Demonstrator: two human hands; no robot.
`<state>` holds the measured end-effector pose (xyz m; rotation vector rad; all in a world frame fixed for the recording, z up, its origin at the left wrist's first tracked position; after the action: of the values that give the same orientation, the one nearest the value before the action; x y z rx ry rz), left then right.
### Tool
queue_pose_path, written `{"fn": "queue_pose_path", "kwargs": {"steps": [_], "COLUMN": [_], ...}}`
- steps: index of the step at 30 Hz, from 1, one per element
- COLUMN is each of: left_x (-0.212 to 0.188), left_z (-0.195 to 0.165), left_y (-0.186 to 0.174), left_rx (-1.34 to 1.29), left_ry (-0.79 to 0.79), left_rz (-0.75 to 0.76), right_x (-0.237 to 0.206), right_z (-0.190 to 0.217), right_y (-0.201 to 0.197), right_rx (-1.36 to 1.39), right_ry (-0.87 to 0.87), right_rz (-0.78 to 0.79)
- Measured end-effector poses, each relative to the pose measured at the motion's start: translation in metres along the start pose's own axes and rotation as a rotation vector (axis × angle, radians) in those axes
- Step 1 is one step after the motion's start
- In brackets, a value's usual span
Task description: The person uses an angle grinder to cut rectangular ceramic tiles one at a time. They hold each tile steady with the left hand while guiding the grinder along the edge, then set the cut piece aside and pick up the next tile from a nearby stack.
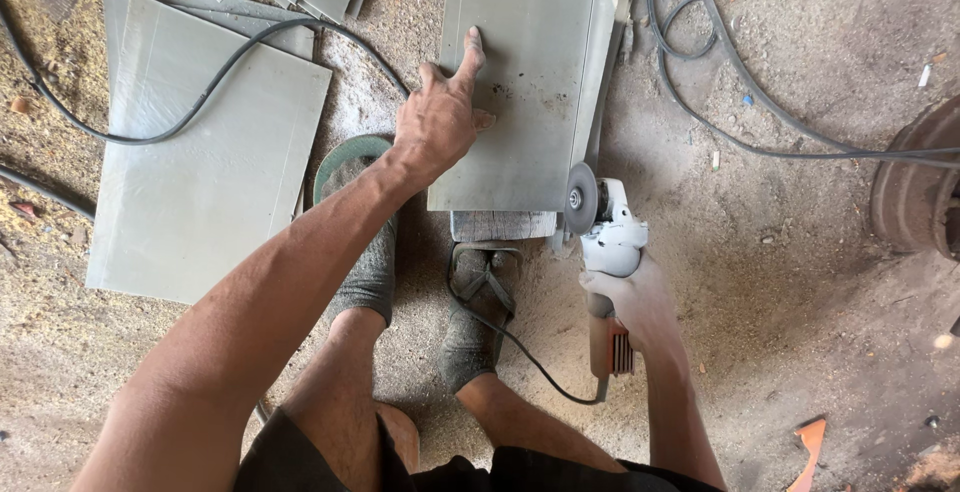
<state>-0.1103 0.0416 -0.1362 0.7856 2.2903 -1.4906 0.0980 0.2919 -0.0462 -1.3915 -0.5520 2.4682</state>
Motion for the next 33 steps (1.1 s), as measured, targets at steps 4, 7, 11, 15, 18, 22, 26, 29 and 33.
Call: {"fn": "queue_pose_path", "kwargs": {"steps": [4, 7, 11, 15, 18, 22, 26, 29, 33], "left_x": [-0.002, -0.001, -0.003, -0.005, -0.005, -0.003, -0.003, -0.002, -0.002], "left_z": [-0.001, -0.001, -0.002, 0.000, -0.003, -0.003, -0.003, -0.002, -0.003], "left_y": [0.000, -0.002, -0.005, -0.003, -0.007, -0.005, -0.005, -0.004, -0.005], "left_rx": [0.003, -0.008, -0.009, -0.015, 0.010, -0.009, 0.005, -0.007, -0.018], "left_ry": [0.013, 0.006, 0.012, -0.017, 0.009, -0.005, 0.004, 0.008, 0.025], "left_rz": [0.018, 0.011, 0.006, 0.052, 0.017, 0.043, 0.031, 0.035, 0.006], "right_x": [0.001, 0.003, 0.006, 0.013, 0.022, 0.035, 0.041, 0.043, 0.046], "right_z": [0.001, 0.008, 0.011, 0.021, 0.027, 0.033, 0.042, 0.046, 0.052], "right_y": [0.005, 0.010, 0.010, 0.010, 0.009, 0.010, 0.012, 0.012, 0.010], "right_rx": [-0.029, 0.025, 0.101, 0.192, 0.088, 0.167, 0.164, 0.174, 0.198], "right_ry": [-0.001, -0.074, -0.051, -0.059, -0.063, -0.048, -0.083, -0.073, -0.073], "right_rz": [0.002, 0.046, 0.047, 0.040, 0.014, 0.017, 0.024, 0.025, 0.029]}}
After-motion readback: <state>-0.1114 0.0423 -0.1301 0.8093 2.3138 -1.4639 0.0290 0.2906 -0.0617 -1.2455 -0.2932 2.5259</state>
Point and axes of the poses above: each hand's wrist, its own x-axis towards the middle knuckle, its own y-axis out of the palm, z = x × y, the point moved 9 cm from there along x, towards the middle knuckle, and after that the axes turned 14 degrees about x, right-handed, at the moved point
